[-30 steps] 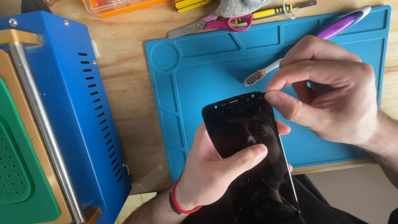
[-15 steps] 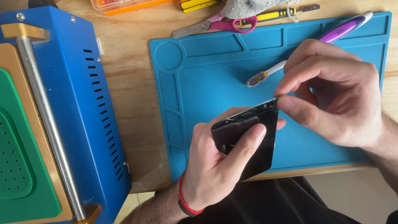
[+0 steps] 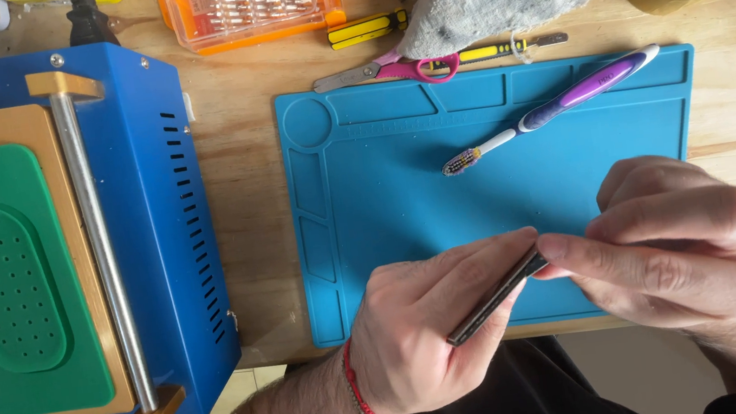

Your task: Removing broken glass shards and cleaning a mobile phone screen assembly using various tools.

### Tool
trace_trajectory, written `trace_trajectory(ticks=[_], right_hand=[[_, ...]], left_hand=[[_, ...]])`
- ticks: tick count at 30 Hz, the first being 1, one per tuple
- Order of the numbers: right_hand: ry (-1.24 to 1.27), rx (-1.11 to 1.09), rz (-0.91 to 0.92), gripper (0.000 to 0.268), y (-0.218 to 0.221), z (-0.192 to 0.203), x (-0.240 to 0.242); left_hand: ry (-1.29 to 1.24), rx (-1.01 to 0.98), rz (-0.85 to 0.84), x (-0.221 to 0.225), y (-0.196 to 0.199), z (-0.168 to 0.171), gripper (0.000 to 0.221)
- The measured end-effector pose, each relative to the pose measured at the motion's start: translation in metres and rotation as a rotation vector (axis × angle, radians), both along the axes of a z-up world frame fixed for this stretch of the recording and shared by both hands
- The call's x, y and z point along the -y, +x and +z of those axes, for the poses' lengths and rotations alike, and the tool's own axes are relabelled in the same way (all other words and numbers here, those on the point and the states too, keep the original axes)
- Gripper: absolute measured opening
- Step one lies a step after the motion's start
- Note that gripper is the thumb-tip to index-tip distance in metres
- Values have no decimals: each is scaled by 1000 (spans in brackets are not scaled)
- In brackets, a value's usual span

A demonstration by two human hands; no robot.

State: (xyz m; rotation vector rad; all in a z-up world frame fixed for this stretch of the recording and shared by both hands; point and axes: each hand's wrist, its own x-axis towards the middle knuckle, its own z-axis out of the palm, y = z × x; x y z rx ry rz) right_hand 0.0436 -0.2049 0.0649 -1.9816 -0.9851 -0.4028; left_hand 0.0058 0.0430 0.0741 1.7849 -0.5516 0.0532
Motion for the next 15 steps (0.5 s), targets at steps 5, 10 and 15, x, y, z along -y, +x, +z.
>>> trace_trajectory(ticks=[5,10,15], right_hand=[[-31,199,8,14,2,2,5],[-113,213,73,8,-4,10,15],[-116,207,54,17,-14,9,21]], left_hand=[[68,302,104,8,5,-2,20],[201,587,251,13,14,5,14],[311,711,360,11,13,9,17]])
